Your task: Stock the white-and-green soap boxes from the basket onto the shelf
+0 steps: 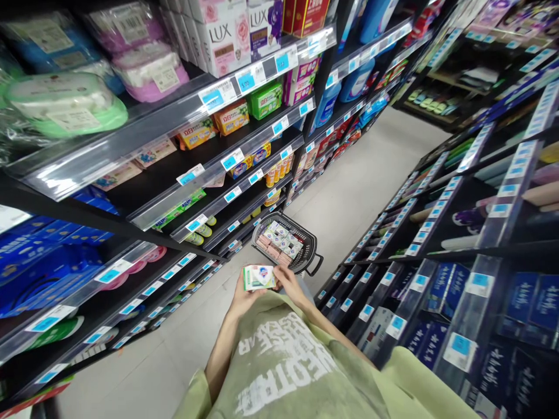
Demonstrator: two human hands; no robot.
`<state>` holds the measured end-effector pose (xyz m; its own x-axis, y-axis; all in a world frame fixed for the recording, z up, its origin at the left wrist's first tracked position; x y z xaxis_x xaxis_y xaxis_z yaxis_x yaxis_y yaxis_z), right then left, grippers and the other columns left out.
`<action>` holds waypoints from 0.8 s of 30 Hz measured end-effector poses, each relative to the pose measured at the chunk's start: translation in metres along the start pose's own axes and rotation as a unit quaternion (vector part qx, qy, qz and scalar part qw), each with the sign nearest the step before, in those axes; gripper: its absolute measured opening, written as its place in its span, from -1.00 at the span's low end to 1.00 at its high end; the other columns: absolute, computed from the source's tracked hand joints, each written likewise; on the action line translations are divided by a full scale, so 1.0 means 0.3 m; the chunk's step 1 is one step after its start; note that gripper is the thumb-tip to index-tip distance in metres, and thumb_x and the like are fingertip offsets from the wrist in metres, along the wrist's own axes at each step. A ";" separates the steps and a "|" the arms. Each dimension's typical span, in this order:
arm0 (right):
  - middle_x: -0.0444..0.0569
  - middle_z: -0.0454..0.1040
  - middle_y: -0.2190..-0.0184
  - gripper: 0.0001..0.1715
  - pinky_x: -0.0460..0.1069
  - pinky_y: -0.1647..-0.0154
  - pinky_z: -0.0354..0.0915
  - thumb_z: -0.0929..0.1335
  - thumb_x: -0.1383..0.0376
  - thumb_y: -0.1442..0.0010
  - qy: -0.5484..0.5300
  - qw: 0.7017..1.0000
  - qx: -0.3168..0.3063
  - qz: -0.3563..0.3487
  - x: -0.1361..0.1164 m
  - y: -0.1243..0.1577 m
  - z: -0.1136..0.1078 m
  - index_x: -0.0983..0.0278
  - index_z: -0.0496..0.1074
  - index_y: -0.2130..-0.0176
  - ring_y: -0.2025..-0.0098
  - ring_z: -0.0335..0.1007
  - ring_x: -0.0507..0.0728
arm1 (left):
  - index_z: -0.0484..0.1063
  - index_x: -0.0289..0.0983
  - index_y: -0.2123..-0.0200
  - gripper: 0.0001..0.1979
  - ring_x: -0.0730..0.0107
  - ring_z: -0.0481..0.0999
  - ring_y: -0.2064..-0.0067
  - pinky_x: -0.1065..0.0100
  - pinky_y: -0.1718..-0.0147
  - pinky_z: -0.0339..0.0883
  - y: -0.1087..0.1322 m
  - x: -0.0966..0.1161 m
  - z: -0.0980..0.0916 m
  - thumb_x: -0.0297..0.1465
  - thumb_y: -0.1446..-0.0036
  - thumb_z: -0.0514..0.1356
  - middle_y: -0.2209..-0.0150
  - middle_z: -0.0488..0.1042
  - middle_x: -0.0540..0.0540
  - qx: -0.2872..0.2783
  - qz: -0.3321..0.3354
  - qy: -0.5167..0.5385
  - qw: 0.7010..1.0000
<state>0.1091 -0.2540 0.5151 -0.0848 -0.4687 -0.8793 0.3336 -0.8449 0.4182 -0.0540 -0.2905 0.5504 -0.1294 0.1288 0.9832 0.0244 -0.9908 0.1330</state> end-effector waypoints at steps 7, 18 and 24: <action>-0.14 0.34 0.58 -0.42 0.03 0.36 0.30 0.38 -0.27 -0.17 0.021 1.000 -0.014 -0.013 -0.021 0.003 0.002 0.14 0.41 0.47 0.48 0.32 0.11 | 0.12 -0.09 -0.07 -0.27 -0.17 0.45 -0.26 -0.20 -0.18 0.43 0.016 0.031 0.033 0.00 0.00 0.44 -0.26 0.39 -0.33 -0.013 0.019 0.053 0.998; -0.08 0.42 0.46 -0.35 0.03 0.34 0.41 0.38 -0.35 -0.10 0.005 1.000 -0.020 -0.007 0.000 -0.003 -0.009 0.16 0.46 0.39 0.43 0.35 0.11 | 0.27 -0.16 -0.05 -0.24 -0.11 0.48 -0.24 0.01 -0.17 0.43 -0.007 0.019 0.032 -0.30 0.16 0.58 -0.25 0.42 -0.36 -0.003 -0.012 0.158 0.987; -0.07 0.51 0.37 -0.38 -0.01 0.41 0.37 0.46 -0.22 -0.11 -0.018 0.994 -0.101 -0.033 -0.035 0.010 0.017 0.20 0.53 0.10 0.49 0.32 0.04 | 0.37 -0.20 -0.04 -0.24 -0.10 0.48 -0.23 0.11 -0.13 0.42 -0.018 0.024 0.034 -0.38 0.25 0.60 -0.26 0.42 -0.39 0.004 -0.029 0.168 0.985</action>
<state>0.1062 -0.2530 0.5267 -0.1451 -0.4251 -0.8934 0.5078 -0.8070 0.3015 -0.0449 -0.2837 0.5579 -0.4515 0.1627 0.8773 0.0145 -0.9818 0.1896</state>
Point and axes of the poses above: each hand's wrist, its own y-axis away from the middle knuckle, its own z-axis out of the palm, x = y × z, the point moved 4 cm from there along -y, towards the middle knuckle
